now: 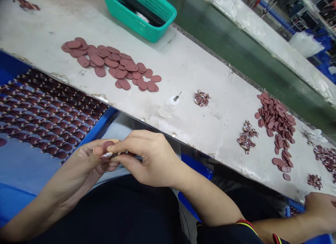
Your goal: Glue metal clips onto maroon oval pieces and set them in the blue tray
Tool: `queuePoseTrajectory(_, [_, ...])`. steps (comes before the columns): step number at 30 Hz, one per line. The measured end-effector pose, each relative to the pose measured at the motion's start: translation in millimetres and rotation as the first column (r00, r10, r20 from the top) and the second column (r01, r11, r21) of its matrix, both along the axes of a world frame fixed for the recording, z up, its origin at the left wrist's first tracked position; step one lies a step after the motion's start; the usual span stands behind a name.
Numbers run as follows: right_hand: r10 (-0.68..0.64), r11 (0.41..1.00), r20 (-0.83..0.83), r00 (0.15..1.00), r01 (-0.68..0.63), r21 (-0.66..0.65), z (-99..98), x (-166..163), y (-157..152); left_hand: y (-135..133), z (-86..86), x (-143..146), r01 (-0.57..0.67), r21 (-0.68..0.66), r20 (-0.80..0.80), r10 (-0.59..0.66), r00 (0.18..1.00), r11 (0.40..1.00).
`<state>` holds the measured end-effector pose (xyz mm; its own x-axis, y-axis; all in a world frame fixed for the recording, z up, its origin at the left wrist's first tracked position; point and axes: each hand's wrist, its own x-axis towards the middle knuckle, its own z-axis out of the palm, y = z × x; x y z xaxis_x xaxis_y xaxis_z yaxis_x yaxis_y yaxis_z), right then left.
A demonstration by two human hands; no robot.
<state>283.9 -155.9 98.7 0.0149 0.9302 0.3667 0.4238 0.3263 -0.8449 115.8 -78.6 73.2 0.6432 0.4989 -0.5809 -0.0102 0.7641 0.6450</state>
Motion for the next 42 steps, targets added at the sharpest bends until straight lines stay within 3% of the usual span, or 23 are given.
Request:
queuePoseTrajectory(9, [0.035, 0.999, 0.032, 0.999, -0.034, -0.023, -0.3, -2, 2, -2, -3.1, -8, -0.051, -0.025, 0.047, 0.052, 0.998, 0.998])
queuePoseTrajectory(16, [0.082, 0.996, 0.069, 0.994, -0.079, -0.044, -0.7, -13, 6, 0, -9.7, -20, 0.014, -0.128, 0.153, 0.006, 0.988, 0.992])
queuePoseTrajectory(23, [-0.051, 0.998, 0.004, 0.999, 0.051, -0.028, -0.8, -24, 8, 6, -18.4, -30, -0.031, -0.307, 0.182, 0.091, 0.979, 0.951])
queuePoseTrajectory(38, [-0.066, 0.989, -0.026, 0.997, 0.062, -0.133, -7.2, -38, 20, 14, -22.5, -35, 0.026, -0.256, 0.260, 0.043, 0.965, 0.966])
queuePoseTrajectory(40, [-0.091, 0.991, 0.025, 0.996, 0.093, -0.099, -10.0, -40, 23, 17, -24.7, -36, 0.013, -0.237, 0.224, 0.042, 0.974, 0.971])
queuePoseTrajectory(42, [-0.170, 0.985, 0.126, 0.977, 0.169, 0.015, -16.1, -43, 28, 18, -27.6, -37, -0.114, -0.148, 0.136, 0.135, 0.981, 0.982])
